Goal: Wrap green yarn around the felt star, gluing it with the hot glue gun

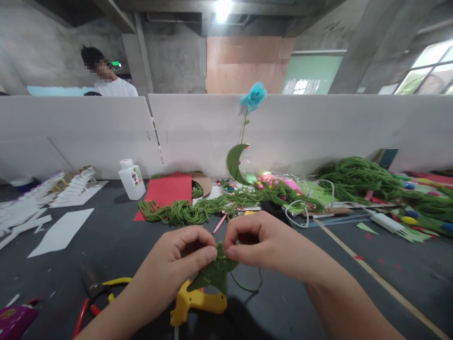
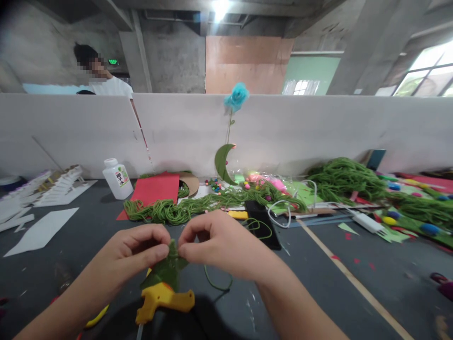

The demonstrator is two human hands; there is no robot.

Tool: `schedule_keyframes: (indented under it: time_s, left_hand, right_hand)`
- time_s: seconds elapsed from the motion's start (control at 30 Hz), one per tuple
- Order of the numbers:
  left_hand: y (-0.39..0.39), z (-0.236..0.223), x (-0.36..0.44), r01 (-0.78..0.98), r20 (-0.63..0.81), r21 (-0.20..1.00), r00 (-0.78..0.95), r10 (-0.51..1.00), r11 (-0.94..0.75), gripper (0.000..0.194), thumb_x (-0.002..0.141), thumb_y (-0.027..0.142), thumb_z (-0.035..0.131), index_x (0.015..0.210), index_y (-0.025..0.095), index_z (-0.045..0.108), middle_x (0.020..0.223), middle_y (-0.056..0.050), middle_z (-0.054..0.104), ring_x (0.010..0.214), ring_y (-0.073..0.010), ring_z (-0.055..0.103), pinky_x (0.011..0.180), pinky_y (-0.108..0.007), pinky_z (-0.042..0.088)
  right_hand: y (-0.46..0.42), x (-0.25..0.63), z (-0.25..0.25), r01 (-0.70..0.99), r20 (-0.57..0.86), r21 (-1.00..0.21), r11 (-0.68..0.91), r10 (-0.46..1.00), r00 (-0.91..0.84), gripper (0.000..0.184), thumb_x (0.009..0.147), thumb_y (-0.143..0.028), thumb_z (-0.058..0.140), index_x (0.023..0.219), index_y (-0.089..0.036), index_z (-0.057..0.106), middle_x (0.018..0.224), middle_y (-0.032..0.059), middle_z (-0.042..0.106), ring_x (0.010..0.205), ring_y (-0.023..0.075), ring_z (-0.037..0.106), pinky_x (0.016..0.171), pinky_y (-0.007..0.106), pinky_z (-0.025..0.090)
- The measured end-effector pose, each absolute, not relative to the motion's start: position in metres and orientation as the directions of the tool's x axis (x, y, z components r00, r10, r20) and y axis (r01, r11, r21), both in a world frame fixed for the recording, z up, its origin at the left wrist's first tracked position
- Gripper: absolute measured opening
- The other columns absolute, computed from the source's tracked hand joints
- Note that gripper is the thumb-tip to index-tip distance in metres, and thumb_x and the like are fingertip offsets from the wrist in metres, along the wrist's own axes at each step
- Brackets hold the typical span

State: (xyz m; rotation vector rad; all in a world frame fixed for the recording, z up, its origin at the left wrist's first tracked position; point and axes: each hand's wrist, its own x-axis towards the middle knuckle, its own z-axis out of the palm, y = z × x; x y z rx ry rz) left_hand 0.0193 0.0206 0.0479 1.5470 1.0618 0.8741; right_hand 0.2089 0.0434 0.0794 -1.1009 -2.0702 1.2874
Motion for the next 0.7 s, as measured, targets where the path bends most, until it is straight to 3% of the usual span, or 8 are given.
schedule_keyframes:
  time_s: [0.07, 0.17, 0.43, 0.6, 0.7]
  left_hand:
    - [0.021, 0.047, 0.019, 0.139, -0.018, 0.989, 0.399, 0.917, -0.042, 0.011, 0.075, 0.029, 0.061, 0.071, 0.019, 0.060, 0.061, 0.005, 0.047, 0.058, -0.0097, 0.039, 0.054, -0.021, 0.033]
    - [0.022, 0.047, 0.017, 0.030, -0.062, 0.998, 0.437, 0.897, 0.055, 0.011, 0.072, 0.027, 0.065, 0.069, 0.018, 0.061, 0.061, 0.004, 0.049, 0.056, -0.0085, 0.040, 0.053, -0.020, 0.033]
    - [0.021, 0.045, 0.013, -0.234, -0.076, 0.950, 0.472, 0.879, 0.207, 0.009, 0.069, 0.026, 0.069, 0.068, 0.017, 0.065, 0.061, 0.003, 0.050, 0.056, -0.0079, 0.039, 0.055, -0.020, 0.033]
    - [0.019, 0.047, 0.015, -0.288, -0.106, 0.909, 0.540, 0.835, 0.302, 0.013, 0.066, 0.027, 0.071, 0.065, 0.015, 0.065, 0.065, 0.000, 0.055, 0.060, -0.0103, 0.046, 0.058, -0.021, 0.036]
    - [0.020, 0.046, 0.015, -0.307, -0.115, 0.888, 0.573, 0.811, 0.343, 0.016, 0.064, 0.028, 0.073, 0.069, 0.014, 0.065, 0.068, 0.000, 0.056, 0.062, -0.0106, 0.049, 0.061, -0.022, 0.038]
  right_hand:
    - [0.049, 0.212, 0.076, 0.302, -0.124, -0.948, 0.106, 0.747, -0.653, 0.005, 0.068, -0.015, 0.059, 0.064, -0.015, 0.062, 0.054, -0.0053, 0.049, 0.050, 0.0061, 0.038, 0.047, 0.020, 0.030]
    - [0.053, 0.211, 0.072, 0.194, -0.121, -0.981, 0.029, 0.690, -0.713, 0.003, 0.067, -0.015, 0.063, 0.064, -0.014, 0.063, 0.053, -0.0061, 0.049, 0.049, 0.0047, 0.038, 0.046, 0.018, 0.030]
    - [0.039, 0.199, 0.071, 0.049, 0.142, -0.973, 0.224, 0.757, -0.638, 0.006, 0.073, -0.016, 0.063, 0.068, -0.015, 0.060, 0.061, -0.0046, 0.050, 0.052, 0.0053, 0.039, 0.048, 0.018, 0.032]
    - [0.034, 0.191, 0.067, -0.109, 0.190, -0.982, 0.156, 0.760, -0.622, 0.023, 0.067, -0.011, 0.069, 0.083, -0.019, 0.056, 0.060, -0.0079, 0.045, 0.051, 0.0050, 0.039, 0.047, 0.016, 0.032]
    - [0.034, 0.188, 0.064, -0.127, 0.218, -0.976, 0.177, 0.739, -0.638, 0.017, 0.070, -0.010, 0.066, 0.083, -0.018, 0.060, 0.064, -0.0057, 0.050, 0.054, 0.0058, 0.044, 0.050, 0.017, 0.036]
